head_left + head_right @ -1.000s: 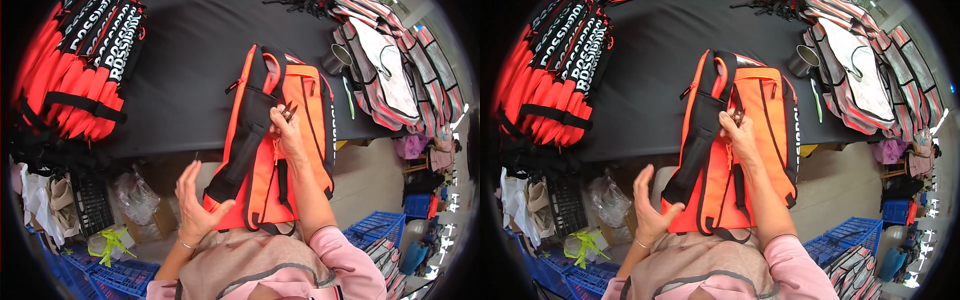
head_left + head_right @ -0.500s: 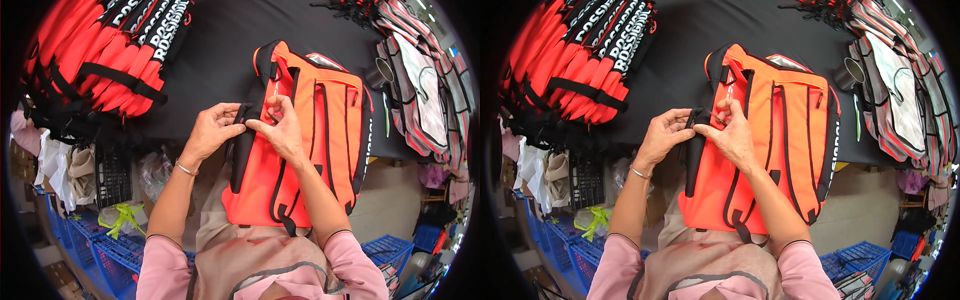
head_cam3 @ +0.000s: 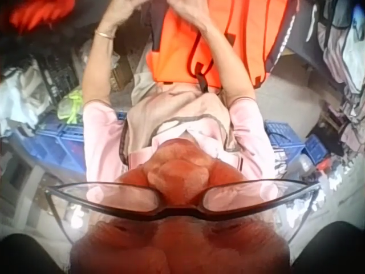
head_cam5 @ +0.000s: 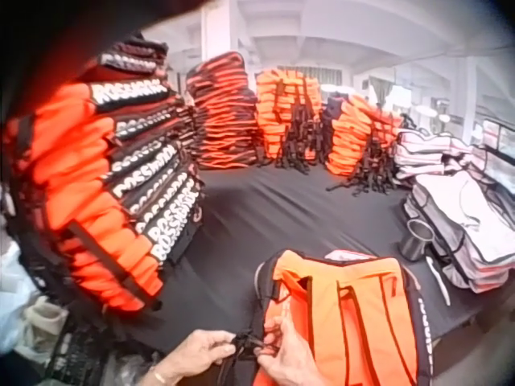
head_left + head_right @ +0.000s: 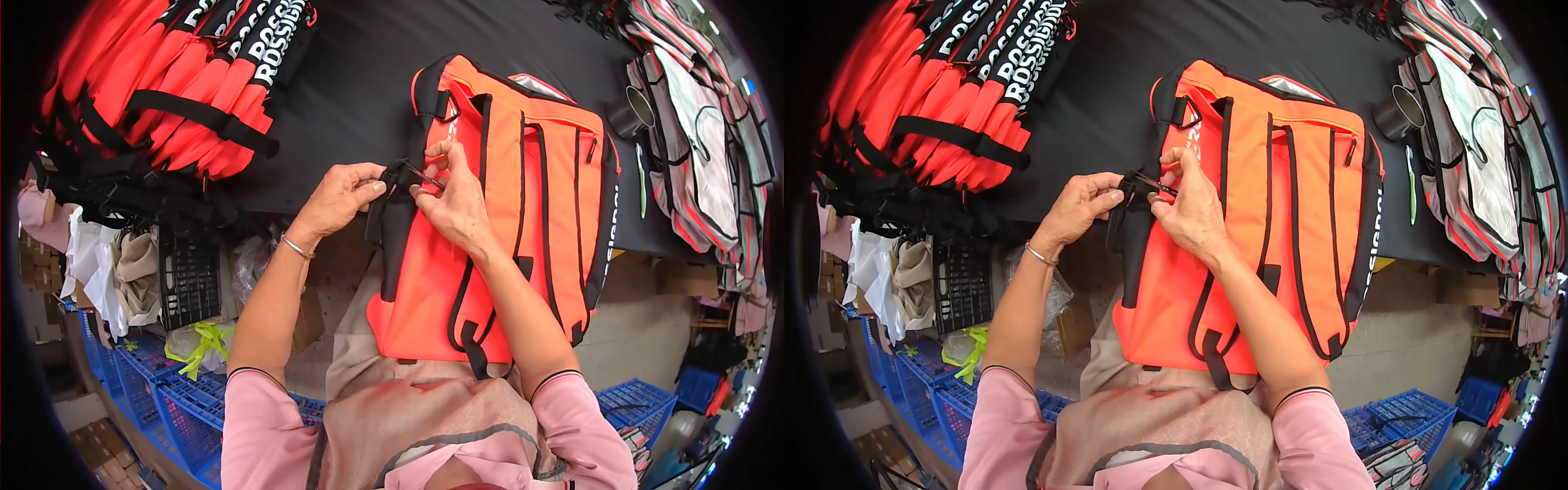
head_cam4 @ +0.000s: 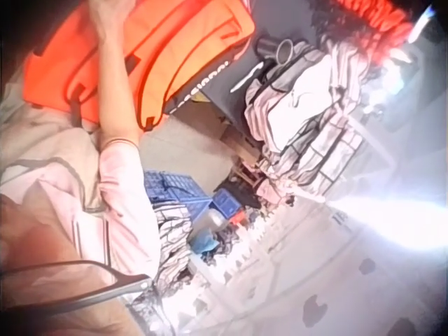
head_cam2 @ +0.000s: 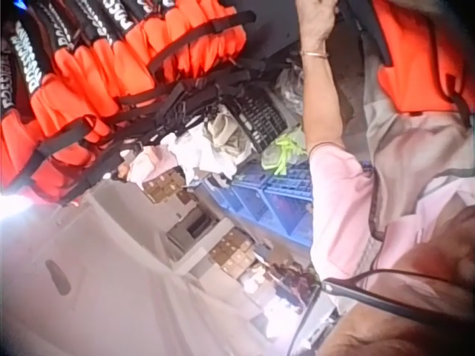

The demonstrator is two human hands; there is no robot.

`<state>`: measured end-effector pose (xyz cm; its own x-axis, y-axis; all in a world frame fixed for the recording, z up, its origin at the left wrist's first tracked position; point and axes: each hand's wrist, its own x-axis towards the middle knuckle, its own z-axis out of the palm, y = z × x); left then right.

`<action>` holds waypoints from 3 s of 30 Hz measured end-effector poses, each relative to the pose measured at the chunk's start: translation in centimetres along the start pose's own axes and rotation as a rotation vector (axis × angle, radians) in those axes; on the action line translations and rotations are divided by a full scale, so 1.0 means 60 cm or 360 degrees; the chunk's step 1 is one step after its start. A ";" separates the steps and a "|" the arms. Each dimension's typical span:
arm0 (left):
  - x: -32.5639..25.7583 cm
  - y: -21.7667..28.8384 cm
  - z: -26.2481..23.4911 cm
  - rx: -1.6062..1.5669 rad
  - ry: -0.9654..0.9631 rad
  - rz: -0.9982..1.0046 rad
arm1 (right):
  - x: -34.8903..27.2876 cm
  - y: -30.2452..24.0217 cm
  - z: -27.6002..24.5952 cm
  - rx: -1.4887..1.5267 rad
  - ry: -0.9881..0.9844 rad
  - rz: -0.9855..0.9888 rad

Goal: Assembling, inspecting, and trimming various parts of a backpack at a manufacturing station.

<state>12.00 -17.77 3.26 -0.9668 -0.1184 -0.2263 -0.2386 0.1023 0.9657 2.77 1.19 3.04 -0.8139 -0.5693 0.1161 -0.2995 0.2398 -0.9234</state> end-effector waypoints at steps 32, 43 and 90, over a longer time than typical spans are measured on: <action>-0.145 -0.146 0.091 -0.0800 0.0293 -0.0042 | -0.023 0.006 0.076 0.0080 0.0136 0.0051; -0.153 -0.070 0.122 -0.0532 0.0815 -0.0215 | -0.004 0.018 0.095 0.0222 0.0175 -0.0120; -0.098 -0.052 0.043 0.1451 0.1122 0.0265 | -0.051 0.206 -0.447 -0.0413 0.1151 0.0394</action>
<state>18.16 -14.88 1.26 -0.7958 -0.5304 0.2922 -0.3677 0.8066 0.4628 -11.79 26.98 1.08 -0.9659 0.1527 0.2091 -0.1021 0.5177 -0.8495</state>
